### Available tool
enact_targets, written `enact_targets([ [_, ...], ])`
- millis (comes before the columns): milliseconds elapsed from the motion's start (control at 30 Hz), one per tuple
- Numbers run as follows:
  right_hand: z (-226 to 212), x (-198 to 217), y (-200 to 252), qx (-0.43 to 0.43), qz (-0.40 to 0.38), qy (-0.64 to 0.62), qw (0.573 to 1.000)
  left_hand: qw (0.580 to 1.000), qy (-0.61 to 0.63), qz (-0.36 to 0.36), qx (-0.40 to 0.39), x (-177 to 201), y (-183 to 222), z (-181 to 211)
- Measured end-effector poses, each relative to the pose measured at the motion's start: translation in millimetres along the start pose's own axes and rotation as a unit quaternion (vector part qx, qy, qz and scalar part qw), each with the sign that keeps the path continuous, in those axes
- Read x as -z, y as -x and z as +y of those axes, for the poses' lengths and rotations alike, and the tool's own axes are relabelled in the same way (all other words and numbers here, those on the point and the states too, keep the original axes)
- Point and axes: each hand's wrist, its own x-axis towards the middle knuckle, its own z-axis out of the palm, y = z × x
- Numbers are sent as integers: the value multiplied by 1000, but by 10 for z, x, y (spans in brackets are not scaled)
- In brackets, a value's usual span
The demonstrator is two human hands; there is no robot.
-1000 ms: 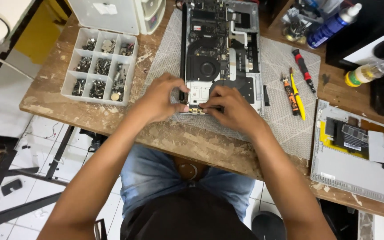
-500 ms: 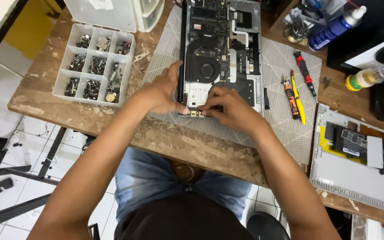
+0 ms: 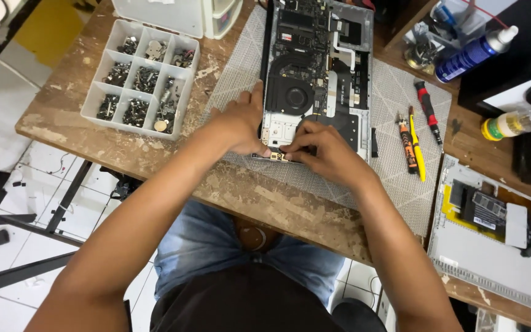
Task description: Completing the installation of internal laptop components by connecting wires and securing parts with screws.
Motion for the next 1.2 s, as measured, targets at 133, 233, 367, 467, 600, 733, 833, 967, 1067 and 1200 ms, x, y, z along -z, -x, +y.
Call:
enact_targets([
  [133, 36, -13, 6, 12, 4, 9, 1000, 1000, 3, -19, 3, 21, -19, -35],
  [233, 20, 4, 15, 24, 19, 3, 1000, 1000, 2, 6, -5, 49, 13, -33],
  [367, -10, -9, 78, 38, 38, 13, 998, 999, 17, 7, -28, -38, -115, -156],
  [467, -62, 14, 116, 65, 67, 20, 995, 998, 10, 1, -59, -15, -126, -199],
  [600, 113, 15, 65, 134, 178, -13, 975, 983, 129, 29, -130, 124, 284, -97],
  [733, 485, 82, 42, 130, 259, -17, 957, 971, 182, 72, -137, 51, 285, -358],
  [833, 442, 154, 75, 152, 318, -34, 935, 945, 214, 151, -197, -45, 183, -620],
  [967, 530, 162, 63, 145, 335, -24, 931, 831, 185, 383, -357, -183, 52, -777],
  [1067, 419, 153, 116, 124, 281, -22, 951, 785, 146, 442, -409, -335, 67, -695],
  [1200, 96, 238, 211, 52, 152, -31, 987, 830, -3, 389, -399, -582, 214, -464],
])
